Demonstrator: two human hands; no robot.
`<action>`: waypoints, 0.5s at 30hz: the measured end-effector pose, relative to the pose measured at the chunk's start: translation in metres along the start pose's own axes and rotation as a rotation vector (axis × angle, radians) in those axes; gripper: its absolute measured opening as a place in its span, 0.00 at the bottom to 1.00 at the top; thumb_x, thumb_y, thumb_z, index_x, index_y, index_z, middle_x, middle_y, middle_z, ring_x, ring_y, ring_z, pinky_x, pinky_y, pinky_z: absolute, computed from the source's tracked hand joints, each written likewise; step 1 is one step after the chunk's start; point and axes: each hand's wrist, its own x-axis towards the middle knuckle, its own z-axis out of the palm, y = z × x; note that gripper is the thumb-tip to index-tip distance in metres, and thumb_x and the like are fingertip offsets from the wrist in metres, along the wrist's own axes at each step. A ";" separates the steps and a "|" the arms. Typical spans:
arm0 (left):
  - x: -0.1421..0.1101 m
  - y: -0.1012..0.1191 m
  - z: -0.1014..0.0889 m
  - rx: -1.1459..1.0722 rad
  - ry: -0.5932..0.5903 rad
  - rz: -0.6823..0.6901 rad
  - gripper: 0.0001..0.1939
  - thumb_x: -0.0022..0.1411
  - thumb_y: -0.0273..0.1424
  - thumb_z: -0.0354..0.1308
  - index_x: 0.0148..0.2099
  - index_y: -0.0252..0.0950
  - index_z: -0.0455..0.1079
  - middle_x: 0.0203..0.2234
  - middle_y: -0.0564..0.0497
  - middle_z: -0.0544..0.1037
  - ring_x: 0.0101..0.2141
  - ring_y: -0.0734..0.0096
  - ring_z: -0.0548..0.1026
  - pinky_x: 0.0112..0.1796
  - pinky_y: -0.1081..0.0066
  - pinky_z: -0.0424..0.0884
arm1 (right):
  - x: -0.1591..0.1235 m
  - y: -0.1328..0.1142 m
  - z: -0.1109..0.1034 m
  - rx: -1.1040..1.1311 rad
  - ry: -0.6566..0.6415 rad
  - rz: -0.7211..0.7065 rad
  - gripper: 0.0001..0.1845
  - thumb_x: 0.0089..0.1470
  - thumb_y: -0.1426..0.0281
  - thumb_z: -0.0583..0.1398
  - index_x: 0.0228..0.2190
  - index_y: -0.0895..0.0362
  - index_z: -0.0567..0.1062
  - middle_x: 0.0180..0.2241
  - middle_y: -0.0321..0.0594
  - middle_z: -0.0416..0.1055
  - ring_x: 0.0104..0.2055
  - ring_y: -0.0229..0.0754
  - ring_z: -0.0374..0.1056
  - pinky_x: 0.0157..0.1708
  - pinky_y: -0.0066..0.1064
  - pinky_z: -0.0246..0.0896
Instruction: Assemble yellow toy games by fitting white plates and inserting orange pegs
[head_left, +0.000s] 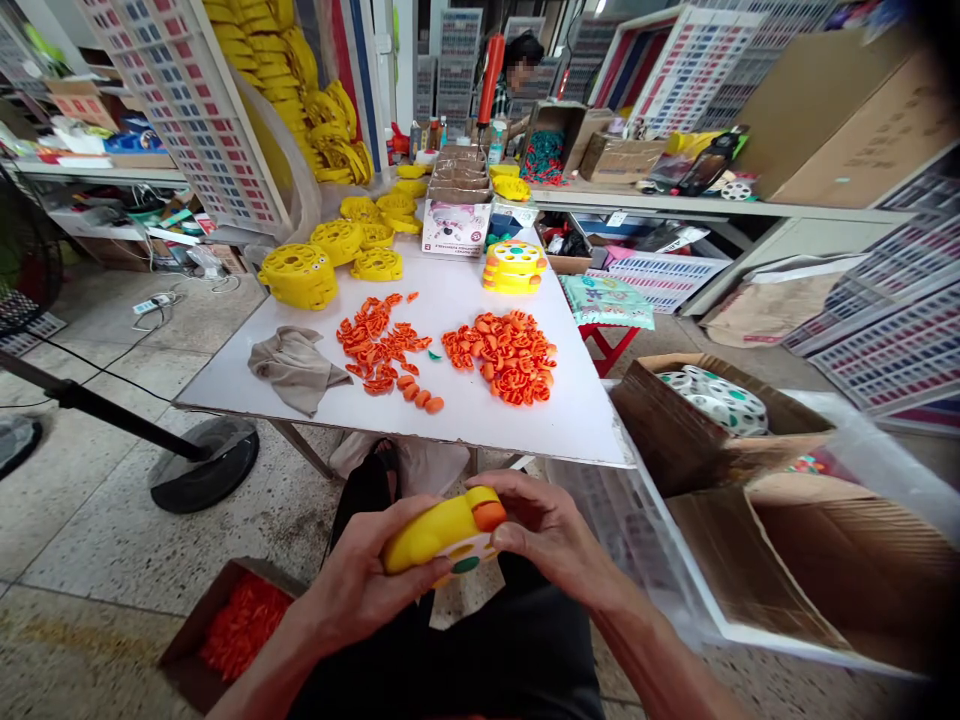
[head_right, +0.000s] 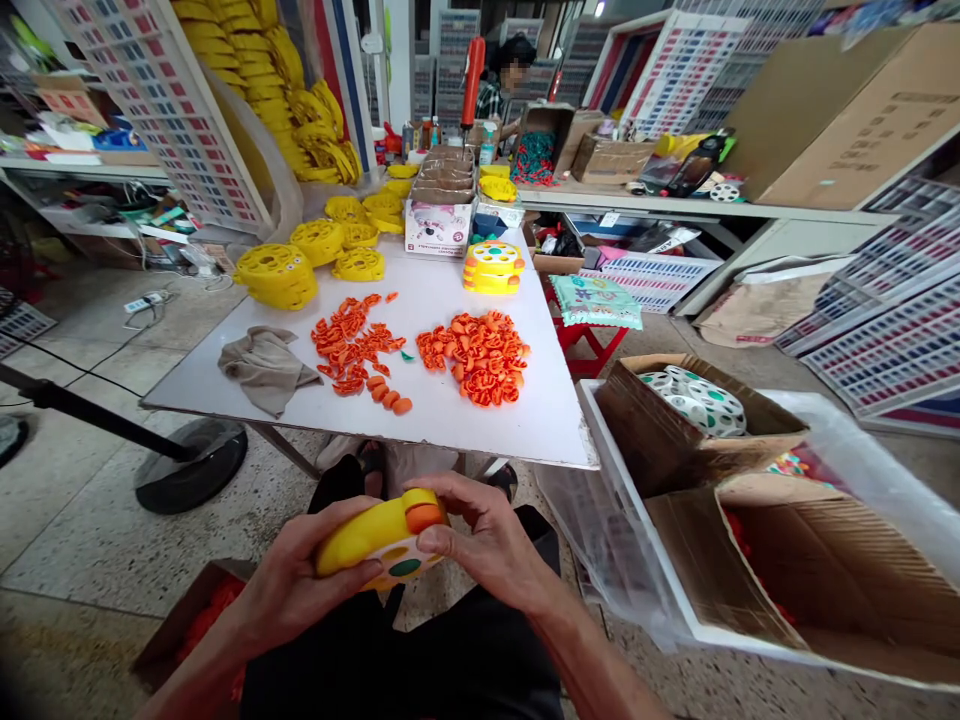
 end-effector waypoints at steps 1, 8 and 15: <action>0.001 0.002 0.000 0.024 -0.006 0.019 0.22 0.63 0.36 0.64 0.59 0.41 0.71 0.35 0.53 0.83 0.28 0.74 0.76 0.29 0.79 0.72 | -0.001 0.001 0.001 0.002 0.010 0.003 0.19 0.55 0.58 0.69 0.48 0.49 0.80 0.43 0.40 0.78 0.44 0.45 0.74 0.41 0.31 0.70; 0.007 0.010 0.002 0.213 -0.047 0.094 0.21 0.66 0.36 0.60 0.59 0.40 0.70 0.33 0.53 0.82 0.28 0.73 0.76 0.33 0.76 0.70 | -0.006 0.016 0.012 -0.039 0.154 0.023 0.13 0.62 0.59 0.64 0.46 0.49 0.78 0.40 0.38 0.75 0.39 0.42 0.71 0.35 0.28 0.67; 0.013 -0.016 0.001 -0.277 0.062 -0.214 0.23 0.58 0.40 0.68 0.55 0.41 0.74 0.43 0.50 0.82 0.39 0.63 0.80 0.38 0.73 0.76 | 0.007 0.013 0.013 0.128 0.086 0.103 0.18 0.59 0.58 0.66 0.51 0.46 0.76 0.46 0.37 0.77 0.47 0.44 0.72 0.45 0.31 0.68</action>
